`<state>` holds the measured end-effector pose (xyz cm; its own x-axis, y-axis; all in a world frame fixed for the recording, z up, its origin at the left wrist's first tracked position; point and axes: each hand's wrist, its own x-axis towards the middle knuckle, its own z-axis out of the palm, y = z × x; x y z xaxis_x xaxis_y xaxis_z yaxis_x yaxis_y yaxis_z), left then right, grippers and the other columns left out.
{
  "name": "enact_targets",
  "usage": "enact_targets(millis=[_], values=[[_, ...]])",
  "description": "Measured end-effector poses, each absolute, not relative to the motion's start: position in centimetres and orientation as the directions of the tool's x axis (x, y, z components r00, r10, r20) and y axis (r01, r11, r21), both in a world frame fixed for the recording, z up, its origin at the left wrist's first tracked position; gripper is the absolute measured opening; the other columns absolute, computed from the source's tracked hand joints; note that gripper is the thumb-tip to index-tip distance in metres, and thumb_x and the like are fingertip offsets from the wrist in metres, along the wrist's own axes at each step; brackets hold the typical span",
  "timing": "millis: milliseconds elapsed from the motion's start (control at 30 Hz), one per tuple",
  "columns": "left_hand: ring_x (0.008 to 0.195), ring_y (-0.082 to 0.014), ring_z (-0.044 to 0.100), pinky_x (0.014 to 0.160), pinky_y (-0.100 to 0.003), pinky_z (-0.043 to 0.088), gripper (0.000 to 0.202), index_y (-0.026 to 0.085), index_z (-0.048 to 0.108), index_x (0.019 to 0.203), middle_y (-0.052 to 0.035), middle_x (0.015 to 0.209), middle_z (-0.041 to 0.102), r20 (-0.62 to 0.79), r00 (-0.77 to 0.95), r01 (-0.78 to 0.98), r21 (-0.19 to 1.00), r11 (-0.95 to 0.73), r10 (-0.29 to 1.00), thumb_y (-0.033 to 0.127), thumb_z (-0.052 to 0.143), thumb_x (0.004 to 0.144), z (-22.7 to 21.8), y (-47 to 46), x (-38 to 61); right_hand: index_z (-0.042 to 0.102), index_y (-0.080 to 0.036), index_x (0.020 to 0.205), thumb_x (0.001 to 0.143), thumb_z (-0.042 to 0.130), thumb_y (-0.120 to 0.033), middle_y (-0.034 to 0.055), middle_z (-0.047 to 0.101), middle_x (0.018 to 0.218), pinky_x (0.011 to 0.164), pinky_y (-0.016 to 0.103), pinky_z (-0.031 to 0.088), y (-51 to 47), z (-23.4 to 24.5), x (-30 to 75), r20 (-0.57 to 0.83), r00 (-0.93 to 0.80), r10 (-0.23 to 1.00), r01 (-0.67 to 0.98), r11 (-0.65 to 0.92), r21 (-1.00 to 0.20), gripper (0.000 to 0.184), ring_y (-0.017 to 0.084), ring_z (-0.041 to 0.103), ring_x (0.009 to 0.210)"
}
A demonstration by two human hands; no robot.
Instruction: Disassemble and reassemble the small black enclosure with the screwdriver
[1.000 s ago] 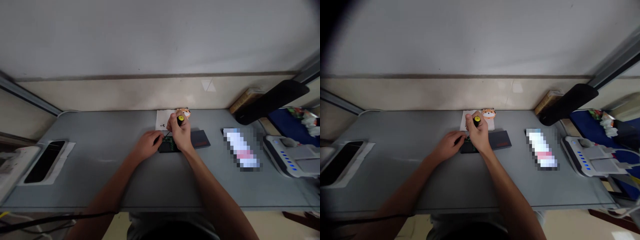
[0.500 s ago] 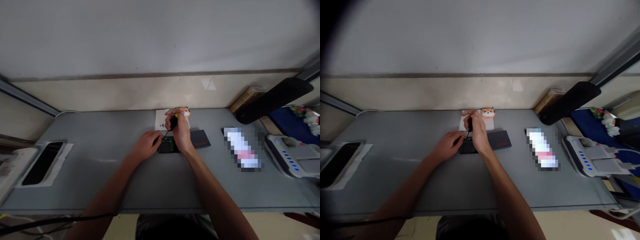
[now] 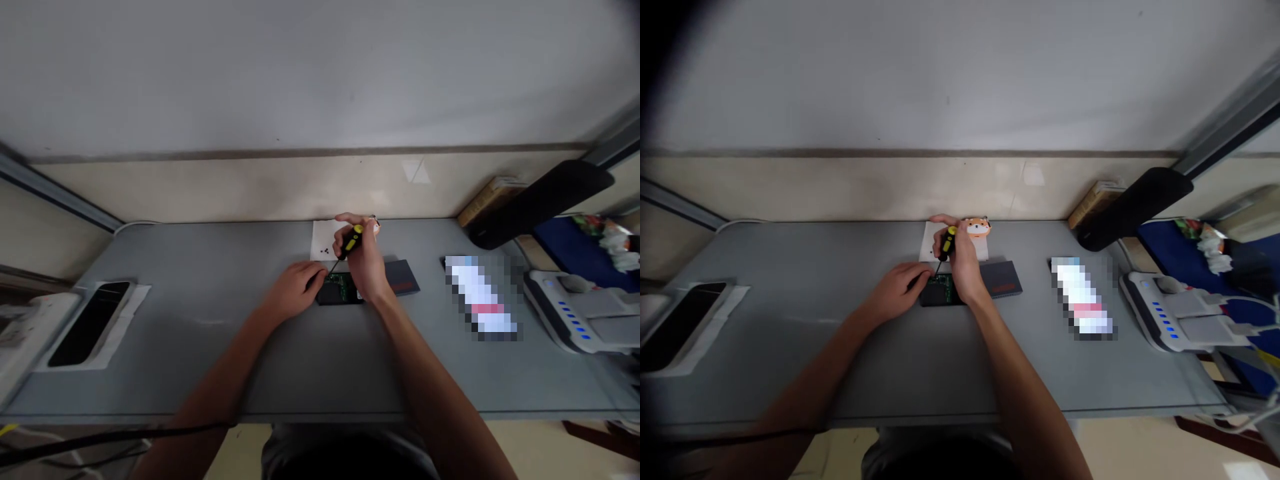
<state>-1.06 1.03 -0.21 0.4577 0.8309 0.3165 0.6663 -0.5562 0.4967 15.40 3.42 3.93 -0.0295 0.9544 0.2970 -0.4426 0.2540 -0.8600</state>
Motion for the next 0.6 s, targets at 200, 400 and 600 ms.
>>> enact_targets(millis=[200,400,600], values=[[0.096,-0.0226,0.073,0.092,-0.040,0.057,0.027,0.020,0.069,0.100,-0.0067,0.102,0.078,0.327,0.470,0.657,0.491,-0.572,0.820,0.023,0.043,0.104,-0.14,1.10,-1.09,0.050,-0.026,0.083,0.076,0.081,-0.058,-0.0053,0.060,0.080,0.064,0.028,0.049,2.93,4.33,15.70,0.238,-0.054,0.970,-0.437,0.191,-0.879,0.045,0.011,0.060,0.064],[0.093,-0.0222,0.073,0.090,-0.039,0.057,0.025,0.020,0.068,0.099,-0.0062,0.099,0.078,0.329,0.484,0.652,0.482,-0.585,0.811,0.022,0.043,0.103,-0.28,1.20,-1.15,0.052,-0.026,0.083,0.083,0.063,-0.075,-0.0085,0.043,0.060,0.052,0.027,0.038,3.37,4.32,15.58,0.274,-0.003,0.962,-0.397,0.250,-0.883,0.050,0.009,0.043,0.051],[0.092,-0.0217,0.071,0.088,-0.038,0.057,0.025,0.021,0.068,0.098,-0.0057,0.096,0.076,0.330,0.479,0.644,0.497,-0.581,0.813,0.024,0.043,0.103,-0.19,1.19,-1.25,0.062,-0.025,0.085,0.074,0.079,-0.066,-0.0027,0.058,0.082,0.070,0.028,0.050,3.34,4.61,15.92,0.174,0.004,0.985,-0.497,0.153,-0.854,0.046,0.012,0.059,0.074]])
